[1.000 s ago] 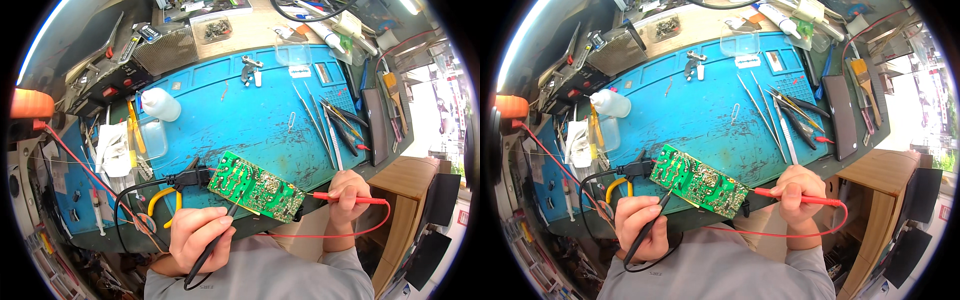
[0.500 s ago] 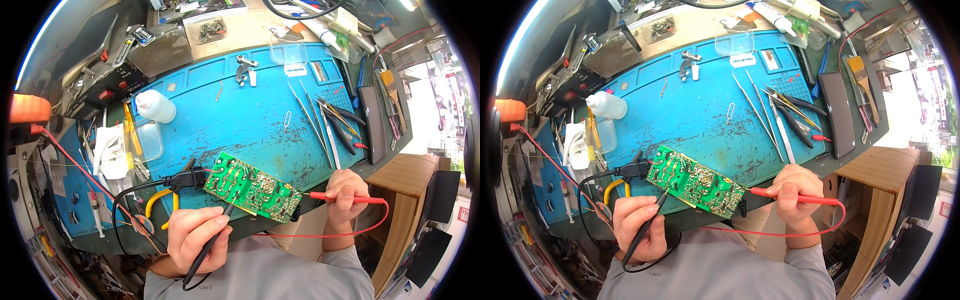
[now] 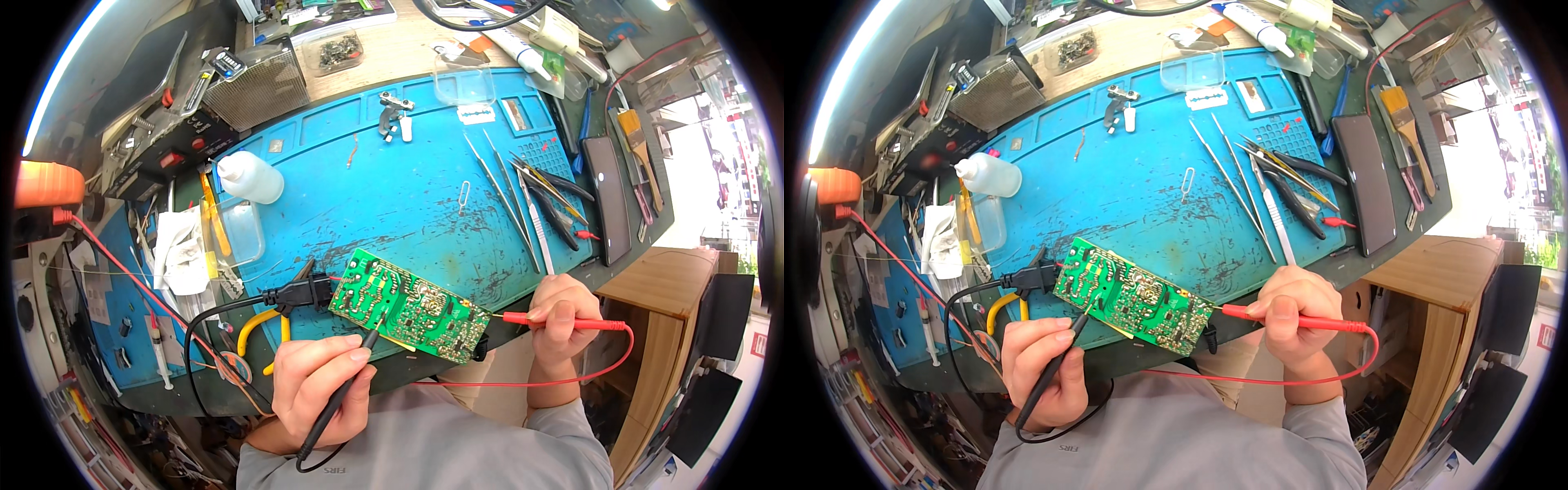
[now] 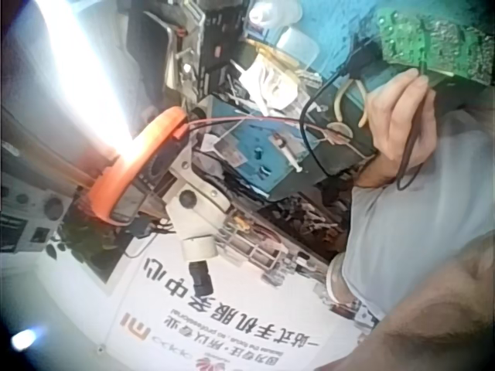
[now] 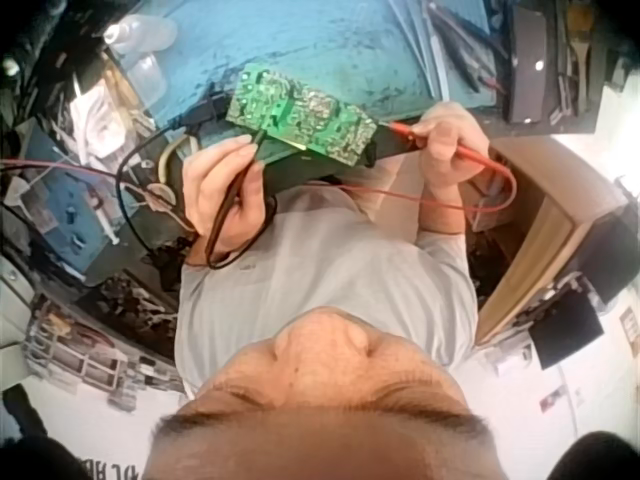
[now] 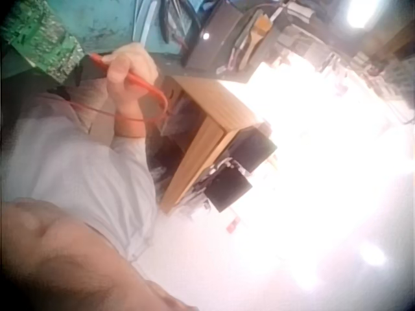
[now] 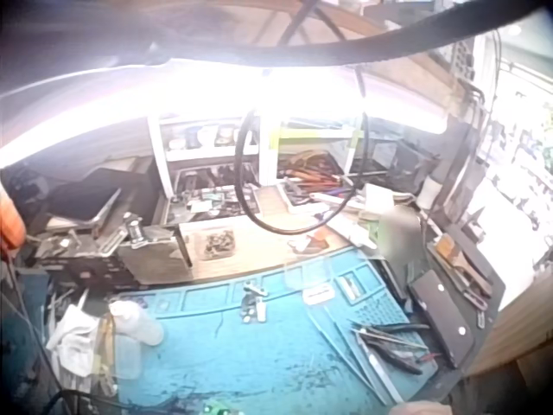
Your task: The person uses a multimeter to test various points on a green circuit board. They hold the board with one hand and probe different components with the multimeter leads in the other hand. The person repeatedly touches the probes to different spots on the board throughout the clip.
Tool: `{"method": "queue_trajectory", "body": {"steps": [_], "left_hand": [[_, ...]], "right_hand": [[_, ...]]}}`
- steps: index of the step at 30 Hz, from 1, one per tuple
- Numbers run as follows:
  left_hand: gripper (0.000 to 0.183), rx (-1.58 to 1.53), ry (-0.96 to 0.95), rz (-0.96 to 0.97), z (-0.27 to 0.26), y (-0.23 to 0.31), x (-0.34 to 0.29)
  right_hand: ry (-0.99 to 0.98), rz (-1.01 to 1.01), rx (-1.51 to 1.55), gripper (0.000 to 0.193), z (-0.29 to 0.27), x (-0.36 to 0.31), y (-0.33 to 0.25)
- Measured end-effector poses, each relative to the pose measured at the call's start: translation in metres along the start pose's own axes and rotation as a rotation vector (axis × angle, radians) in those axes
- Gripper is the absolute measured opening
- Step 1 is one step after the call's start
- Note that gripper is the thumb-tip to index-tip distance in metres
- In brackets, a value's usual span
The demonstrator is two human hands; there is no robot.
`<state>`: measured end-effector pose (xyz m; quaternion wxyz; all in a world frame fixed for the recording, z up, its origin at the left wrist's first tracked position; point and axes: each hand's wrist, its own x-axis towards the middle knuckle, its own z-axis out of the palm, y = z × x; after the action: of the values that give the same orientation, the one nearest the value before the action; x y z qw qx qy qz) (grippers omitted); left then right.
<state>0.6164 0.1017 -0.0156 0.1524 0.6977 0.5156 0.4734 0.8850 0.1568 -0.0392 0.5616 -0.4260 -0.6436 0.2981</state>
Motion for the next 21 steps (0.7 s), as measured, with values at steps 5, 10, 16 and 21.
{"method": "queue_trajectory", "body": {"steps": [5,10,16,21], "left_hand": [[0.032,0.042,-0.052,0.031,-0.0014,-0.0009,0.0024],[0.038,0.122,-0.098,0.058,-0.0007,-0.0008,0.005],[0.034,0.174,-0.094,0.046,0.0038,0.003,0.0079],[0.035,0.183,-0.091,0.047,0.0054,0.0021,0.0071]], "right_hand": [[-0.004,-0.016,0.027,0.036,0.0029,-0.0006,-0.0005],[-0.013,-0.031,0.034,0.035,0.0028,0.0002,0.0004],[-0.033,-0.017,0.012,0.03,0.0007,0.0007,-0.0012],[-0.07,-0.018,-0.009,0.025,-0.0037,0.0023,-0.0021]]}}
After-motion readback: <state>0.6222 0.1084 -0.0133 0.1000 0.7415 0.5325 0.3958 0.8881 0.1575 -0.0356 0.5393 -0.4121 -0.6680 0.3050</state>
